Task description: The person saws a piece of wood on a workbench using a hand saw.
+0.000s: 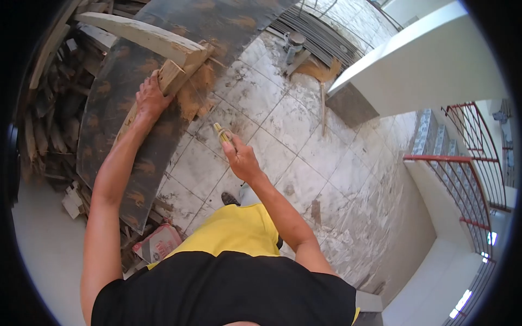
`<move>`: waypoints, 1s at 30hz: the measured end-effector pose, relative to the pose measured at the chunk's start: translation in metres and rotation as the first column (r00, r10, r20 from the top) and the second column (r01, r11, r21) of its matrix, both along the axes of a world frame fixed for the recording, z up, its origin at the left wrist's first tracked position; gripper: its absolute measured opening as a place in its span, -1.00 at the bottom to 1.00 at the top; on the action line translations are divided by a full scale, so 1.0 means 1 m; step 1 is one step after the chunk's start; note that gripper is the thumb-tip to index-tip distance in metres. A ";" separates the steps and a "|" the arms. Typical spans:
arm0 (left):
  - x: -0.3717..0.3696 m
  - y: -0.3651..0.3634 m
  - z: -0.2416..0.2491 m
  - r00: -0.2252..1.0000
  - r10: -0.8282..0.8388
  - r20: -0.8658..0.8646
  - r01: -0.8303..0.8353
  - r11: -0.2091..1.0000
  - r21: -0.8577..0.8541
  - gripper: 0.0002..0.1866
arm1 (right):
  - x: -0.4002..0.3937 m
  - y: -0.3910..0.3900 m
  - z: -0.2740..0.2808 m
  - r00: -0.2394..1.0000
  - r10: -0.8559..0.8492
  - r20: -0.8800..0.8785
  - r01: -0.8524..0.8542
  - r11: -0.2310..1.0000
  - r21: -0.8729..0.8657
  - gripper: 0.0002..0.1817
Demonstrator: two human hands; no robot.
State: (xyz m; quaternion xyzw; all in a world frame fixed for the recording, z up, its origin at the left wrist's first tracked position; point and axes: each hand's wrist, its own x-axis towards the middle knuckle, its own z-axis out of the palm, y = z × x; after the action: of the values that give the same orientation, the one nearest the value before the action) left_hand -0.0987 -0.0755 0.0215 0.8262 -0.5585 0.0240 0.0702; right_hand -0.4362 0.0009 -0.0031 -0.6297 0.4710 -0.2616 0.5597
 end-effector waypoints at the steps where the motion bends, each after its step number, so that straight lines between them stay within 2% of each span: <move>1: 0.000 0.000 0.002 1.000 0.004 -0.007 -0.004 1.000 0.011 0.00 | 0.000 -0.005 0.004 1.000 0.015 0.006 -0.015 1.000 -0.012 -0.43; 6: 0.000 0.003 0.007 0.999 -0.020 -0.042 0.021 0.999 0.036 0.00 | -0.028 -0.006 0.011 0.998 0.052 -0.034 -0.053 0.998 -0.039 -0.50; 8: 0.001 0.001 0.001 0.999 -0.045 -0.005 0.045 0.999 -0.015 0.00 | -0.028 -0.017 0.011 0.996 0.075 -0.045 -0.078 0.995 -0.058 -0.51; 10: -0.002 -0.001 0.005 0.999 -0.028 -0.018 0.028 1.000 0.014 0.00 | -0.029 -0.036 0.013 0.994 0.094 -0.062 -0.099 0.991 -0.093 -0.53; 12: -0.002 -0.002 0.008 1.000 -0.001 -0.024 0.002 0.999 0.041 -0.01 | -0.023 -0.055 0.013 0.993 0.120 0.015 -0.115 0.978 -0.173 -0.54; 15: -0.002 -0.001 0.007 0.999 -0.006 -0.034 0.006 1.000 0.007 -0.01 | 0.000 -0.090 0.000 0.990 0.139 0.023 -0.130 0.965 -0.228 -0.56; 19: 0.000 -0.001 0.004 0.999 -0.007 -0.048 0.007 1.000 -0.002 -0.02 | 0.070 -0.139 -0.014 0.975 0.223 0.001 -0.215 0.942 -0.258 -0.57; 21: -0.001 0.002 0.002 0.999 0.000 -0.044 -0.001 1.000 -0.020 -0.03 | 0.089 -0.146 -0.019 0.972 0.185 0.146 -0.150 0.964 -0.222 -0.58; 24: 0.000 -0.003 0.008 0.999 0.024 -0.048 -0.026 0.999 -0.036 -0.04 | 0.041 -0.110 -0.018 0.984 0.153 0.095 -0.125 0.960 -0.253 -0.60; 27: 0.000 0.002 0.008 0.996 0.026 -0.090 -0.023 0.999 0.038 -0.01 | 0.003 -0.101 -0.010 0.979 0.202 -0.018 -0.200 0.952 -0.233 -0.62; 28: 0.003 0.001 0.004 0.996 0.002 -0.085 -0.003 1.000 -0.008 -0.02 | 0.003 -0.099 -0.005 0.975 0.204 -0.086 -0.218 0.955 -0.200 -0.63; 30: 0.006 0.004 -0.001 0.996 -0.030 -0.087 0.026 0.999 -0.047 -0.02 | 0.048 -0.124 0.002 0.978 0.193 -0.082 -0.206 0.958 -0.201 -0.64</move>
State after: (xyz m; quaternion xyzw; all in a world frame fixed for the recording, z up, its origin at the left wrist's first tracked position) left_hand -0.0931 -0.0715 0.0205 0.8168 -0.5657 -0.0003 0.1138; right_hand -0.3879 -0.1230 -0.0007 -0.7369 0.3921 -0.2323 0.4993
